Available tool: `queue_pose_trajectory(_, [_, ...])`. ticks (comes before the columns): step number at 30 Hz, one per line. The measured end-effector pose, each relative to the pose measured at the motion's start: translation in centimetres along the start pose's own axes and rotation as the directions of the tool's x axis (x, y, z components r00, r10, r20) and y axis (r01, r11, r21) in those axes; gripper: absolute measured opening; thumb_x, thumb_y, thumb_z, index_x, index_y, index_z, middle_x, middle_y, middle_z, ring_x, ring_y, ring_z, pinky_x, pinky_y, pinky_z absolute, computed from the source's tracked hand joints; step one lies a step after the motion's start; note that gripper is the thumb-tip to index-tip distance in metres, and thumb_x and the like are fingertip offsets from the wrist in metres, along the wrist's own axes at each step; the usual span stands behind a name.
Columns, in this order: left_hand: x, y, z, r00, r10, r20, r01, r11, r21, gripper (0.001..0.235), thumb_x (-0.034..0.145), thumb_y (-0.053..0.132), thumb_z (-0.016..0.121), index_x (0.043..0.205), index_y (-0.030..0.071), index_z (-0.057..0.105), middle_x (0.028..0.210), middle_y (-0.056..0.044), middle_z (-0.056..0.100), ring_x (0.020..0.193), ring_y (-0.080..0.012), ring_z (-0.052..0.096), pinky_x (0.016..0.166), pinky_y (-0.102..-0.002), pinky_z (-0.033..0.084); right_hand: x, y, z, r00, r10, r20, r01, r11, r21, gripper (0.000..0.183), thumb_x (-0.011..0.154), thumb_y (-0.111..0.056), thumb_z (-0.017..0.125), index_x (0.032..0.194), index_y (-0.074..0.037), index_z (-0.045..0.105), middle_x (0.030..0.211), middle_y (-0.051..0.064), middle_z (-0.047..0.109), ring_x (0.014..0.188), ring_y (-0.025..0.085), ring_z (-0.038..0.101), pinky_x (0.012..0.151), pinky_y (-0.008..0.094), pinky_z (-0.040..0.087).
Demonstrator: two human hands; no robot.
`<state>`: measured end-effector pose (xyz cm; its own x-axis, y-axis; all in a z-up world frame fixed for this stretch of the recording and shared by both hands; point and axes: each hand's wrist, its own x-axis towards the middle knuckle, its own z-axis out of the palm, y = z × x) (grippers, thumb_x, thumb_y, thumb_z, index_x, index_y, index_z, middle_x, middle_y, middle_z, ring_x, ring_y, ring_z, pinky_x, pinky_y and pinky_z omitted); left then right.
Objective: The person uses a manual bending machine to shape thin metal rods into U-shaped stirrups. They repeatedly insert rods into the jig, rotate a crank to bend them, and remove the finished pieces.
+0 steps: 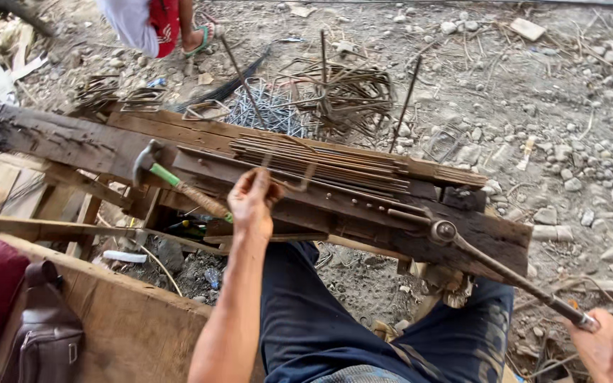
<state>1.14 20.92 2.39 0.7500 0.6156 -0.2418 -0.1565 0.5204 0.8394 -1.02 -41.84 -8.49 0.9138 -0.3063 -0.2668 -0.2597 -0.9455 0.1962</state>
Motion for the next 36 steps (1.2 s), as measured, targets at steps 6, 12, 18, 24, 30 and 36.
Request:
queue_pose_trajectory(6, [10.0,7.2,-4.0,0.929,0.078,-0.361,-0.049,0.995,0.091,0.023,0.095,0.009,0.069,0.114,0.001,0.060,0.085,-0.013,0.071,0.061,-0.0195,0.069,0.056,-0.032,0.064,1.0,0.9,1.9,0.998,-0.001,-0.069,0.032,0.891,0.452,0.043,0.094,-0.029,0.074,0.067,-0.001,0.055,0.062,0.016,0.056,0.063,0.026,0.050,0.059,0.035,0.042])
queue_pose_trajectory(12, [18.2,9.4,-7.3,0.893,0.006,-0.450,0.100,0.972,0.212,0.014,0.100,0.013,0.063,0.110,0.004,0.060,0.097,-0.012,0.066,0.072,-0.0202,0.070,0.054,-0.026,0.066,1.5,1.4,2.1,0.993,0.114,-0.002,-0.114,0.991,0.075,0.041,0.085,-0.062,0.062,0.074,-0.023,0.071,0.076,0.006,0.076,0.077,0.024,0.072,0.074,0.030,0.051])
queue_pose_trajectory(18, [21.6,4.2,-11.1,0.935,0.253,-0.248,-0.118,0.882,0.456,0.045,0.084,0.009,0.069,0.124,0.001,0.050,0.100,-0.009,0.060,0.067,-0.0133,0.071,0.063,-0.022,0.065,-2.2,-3.7,-6.4,0.969,0.198,0.145,-0.184,0.977,-0.105,0.063,0.097,-0.069,0.036,0.074,-0.020,0.070,0.087,0.017,0.080,0.092,0.037,0.074,0.080,0.035,0.054])
queue_pose_trajectory(24, [13.9,3.3,-4.3,0.761,0.585,0.279,-0.441,0.151,0.885,0.017,0.096,0.002,0.065,0.112,0.006,0.068,0.107,-0.016,0.065,0.087,-0.0246,0.066,0.069,-0.033,0.060,-0.8,-1.0,-3.1,0.993,0.070,0.097,-0.069,0.998,-0.008,0.046,0.096,-0.064,0.052,0.074,-0.024,0.058,0.069,-0.002,0.071,0.073,0.017,0.066,0.088,0.031,0.047])
queue_pose_trajectory(30, [8.7,-1.4,2.6,0.708,-0.074,0.703,-0.699,0.071,0.712,0.033,0.085,0.027,0.077,0.116,0.015,0.075,0.119,-0.008,0.067,0.112,-0.0253,0.057,0.096,-0.041,0.042,-2.1,-1.9,-4.8,0.996,0.040,0.082,-0.041,0.999,0.014,0.037,0.096,-0.059,0.054,0.086,-0.026,0.069,0.062,-0.007,0.066,0.057,0.010,0.058,0.062,0.022,0.042])
queue_pose_trajectory(36, [9.9,-4.3,3.7,0.723,-0.091,0.685,-0.688,0.002,0.726,0.015,0.078,0.024,0.082,0.092,0.020,0.080,0.115,-0.009,0.071,0.114,-0.0322,0.056,0.093,-0.047,0.044,-4.1,-3.3,-7.2,0.998,0.065,0.023,-0.067,0.994,0.086,0.035,0.095,-0.042,0.051,0.068,-0.020,0.056,0.066,0.002,0.071,0.068,0.024,0.067,0.084,0.032,0.043])
